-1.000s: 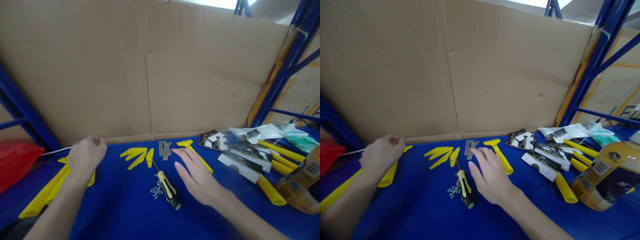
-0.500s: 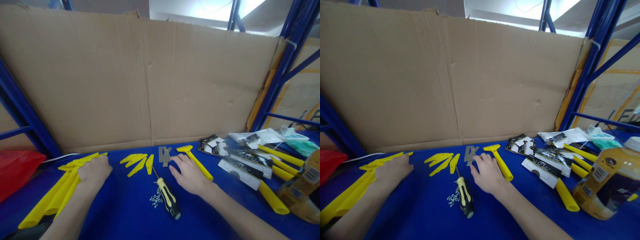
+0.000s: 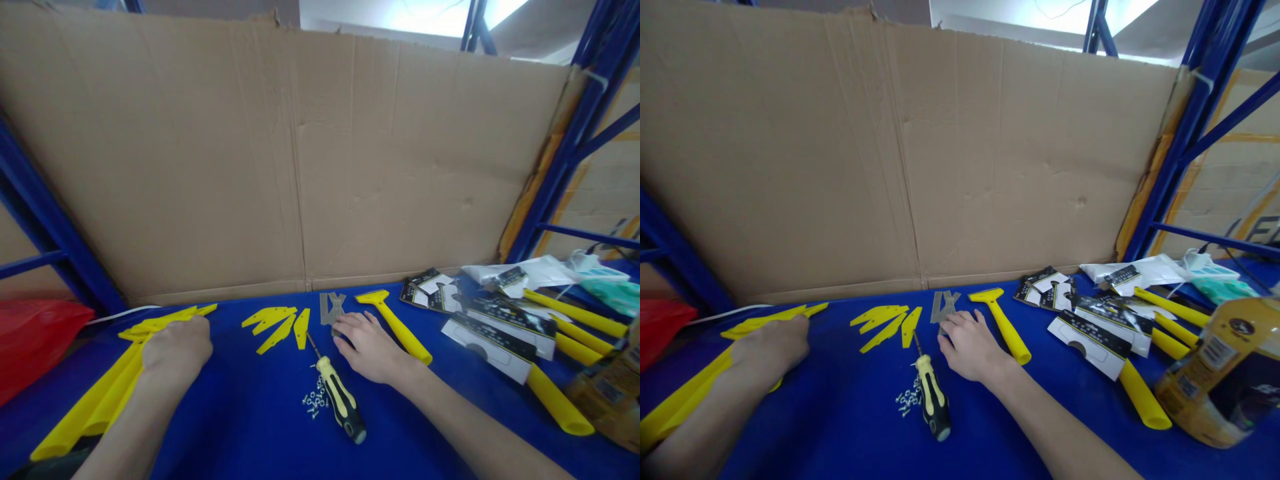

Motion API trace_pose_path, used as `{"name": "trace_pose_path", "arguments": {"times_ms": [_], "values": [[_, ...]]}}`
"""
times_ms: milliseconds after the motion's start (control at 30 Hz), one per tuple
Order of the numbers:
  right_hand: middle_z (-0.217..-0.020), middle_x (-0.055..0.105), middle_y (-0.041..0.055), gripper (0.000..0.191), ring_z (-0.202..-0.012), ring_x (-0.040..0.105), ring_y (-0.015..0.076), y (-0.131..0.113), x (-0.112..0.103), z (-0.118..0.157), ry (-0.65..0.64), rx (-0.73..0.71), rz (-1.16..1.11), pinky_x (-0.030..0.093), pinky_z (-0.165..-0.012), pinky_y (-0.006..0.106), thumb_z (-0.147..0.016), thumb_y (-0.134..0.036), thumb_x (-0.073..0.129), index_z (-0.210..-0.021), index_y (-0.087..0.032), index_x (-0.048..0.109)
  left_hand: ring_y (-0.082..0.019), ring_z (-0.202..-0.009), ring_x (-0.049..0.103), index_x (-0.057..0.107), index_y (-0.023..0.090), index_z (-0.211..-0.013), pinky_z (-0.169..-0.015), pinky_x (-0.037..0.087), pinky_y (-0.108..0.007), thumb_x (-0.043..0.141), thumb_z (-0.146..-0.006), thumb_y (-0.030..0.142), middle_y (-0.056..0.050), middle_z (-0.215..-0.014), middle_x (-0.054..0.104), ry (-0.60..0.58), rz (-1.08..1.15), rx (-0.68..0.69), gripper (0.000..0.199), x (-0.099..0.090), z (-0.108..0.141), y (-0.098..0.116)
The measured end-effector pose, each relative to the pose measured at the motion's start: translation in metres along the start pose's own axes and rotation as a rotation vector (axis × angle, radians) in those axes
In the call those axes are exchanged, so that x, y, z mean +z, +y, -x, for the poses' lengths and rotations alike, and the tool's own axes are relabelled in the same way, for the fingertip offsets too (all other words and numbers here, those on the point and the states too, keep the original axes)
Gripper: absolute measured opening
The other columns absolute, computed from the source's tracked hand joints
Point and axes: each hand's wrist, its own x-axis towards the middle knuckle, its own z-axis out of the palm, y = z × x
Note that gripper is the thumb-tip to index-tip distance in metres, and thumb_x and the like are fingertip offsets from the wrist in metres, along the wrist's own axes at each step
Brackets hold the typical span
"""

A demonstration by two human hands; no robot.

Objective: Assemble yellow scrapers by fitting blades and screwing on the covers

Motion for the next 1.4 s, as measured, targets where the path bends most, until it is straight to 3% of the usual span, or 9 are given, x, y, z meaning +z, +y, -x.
{"name": "trace_pose_path", "arguments": {"times_ms": [133,233,333,600,900,1100,1233,1300,1400], "values": [[-0.096,0.07,0.0071,0.027,-0.094,0.06,0.0225,0.002,-0.001,-0.004,0.068,0.039,0.045,0.042,-0.085,0.038,-0.091,-0.022,0.041,-0.092,-0.019,0.068,-0.031,-0.1,0.064,0.061,0.007,-0.109,-0.073,0.048,-0.035,0.032,-0.082,0.005,-0.021,-0.111,0.066,-0.025,0.013,0.0,0.039,-0.002,0.0,0.0],[-0.092,0.067,0.0084,0.025,-0.088,0.059,0.0236,0.003,0.001,-0.006,0.088,0.092,0.073,0.043,-0.078,0.038,-0.09,-0.021,0.044,-0.083,-0.019,0.068,-0.031,-0.101,0.064,0.058,0.008,-0.111,-0.075,0.048,-0.035,0.041,-0.08,0.011,-0.021,-0.114,0.064,-0.025,0.03,0.03,0.035,-0.01,0.006,0.002],[-0.097,0.064,0.0103,0.021,-0.092,0.057,0.026,0.004,0.004,-0.006,0.094,0.131,0.09,0.042,-0.08,0.042,-0.088,-0.027,0.049,-0.088,-0.019,0.068,-0.034,-0.101,0.063,0.053,0.01,-0.112,-0.075,0.048,-0.039,0.046,-0.079,0.019,-0.022,-0.112,0.064,-0.015,0.067,0.006,0.034,-0.021,0.014,0.005],[-0.104,0.062,0.0105,0.022,-0.099,0.054,0.0276,0.003,0.008,-0.006,0.068,0.155,0.1,0.042,-0.082,0.043,-0.087,-0.037,0.054,-0.092,-0.019,0.066,-0.036,-0.097,0.064,0.046,0.016,-0.119,-0.074,0.047,-0.04,0.038,-0.083,0.033,-0.019,-0.103,0.067,0.041,0.15,0.008,0.041,-0.034,0.026,0.001],[-0.108,0.062,0.0131,0.027,-0.102,0.054,0.0294,0.004,0.009,-0.006,0.067,0.15,0.105,0.042,-0.087,0.045,-0.087,-0.036,0.053,-0.102,-0.017,0.066,-0.04,-0.1,0.062,0.048,0.012,-0.118,-0.078,0.044,-0.044,0.023,-0.085,0.021,-0.024,-0.103,0.066,0.057,0.276,0.073,0.042,-0.05,0.037,0.001],[-0.126,0.057,0.0134,0.034,-0.117,0.048,0.0314,0.006,0.009,-0.003,0.038,0.103,0.082,0.037,-0.094,0.049,-0.091,-0.035,0.046,-0.12,-0.025,0.061,-0.042,-0.099,0.061,0.049,0.012,-0.117,-0.078,0.043,-0.045,0.018,-0.09,0.027,-0.025,-0.102,0.065,0.148,0.377,0.047,0.044,-0.052,0.036,-0.003],[-0.126,0.058,0.0126,0.032,-0.118,0.048,0.0311,0.006,0.01,-0.004,0.035,0.126,0.053,0.034,-0.096,0.048,-0.089,-0.039,0.05,-0.113,-0.023,0.065,-0.034,-0.09,0.064,0.051,0.012,-0.116,-0.071,0.047,-0.037,0.029,-0.089,0.027,-0.019,-0.103,0.065,0.178,0.646,0.052,0.038,-0.042,0.026,-0.002],[-0.121,0.062,0.0108,0.027,-0.114,0.051,0.029,0.006,0.009,-0.006,0.043,0.143,0.047,0.035,-0.096,0.046,-0.087,-0.037,0.054,-0.104,-0.021,0.068,-0.024,-0.066,0.064,0.052,0.013,-0.115,-0.054,0.046,-0.029,0.035,-0.089,0.03,-0.013,-0.089,0.065,0.068,0.906,0.017,0.036,-0.033,0.021,0.005],[-0.107,0.067,0.0076,0.016,-0.102,0.056,0.0254,0.006,0.008,-0.007,0.053,0.162,0.055,0.038,-0.089,0.04,-0.086,-0.028,0.055,-0.091,-0.02,0.069,-0.017,-0.064,0.059,0.058,0.011,-0.102,-0.042,0.039,-0.019,0.053,-0.084,0.041,-0.007,-0.078,0.062,-0.148,1.331,0.006,0.035,-0.023,0.021,0.02]]}}
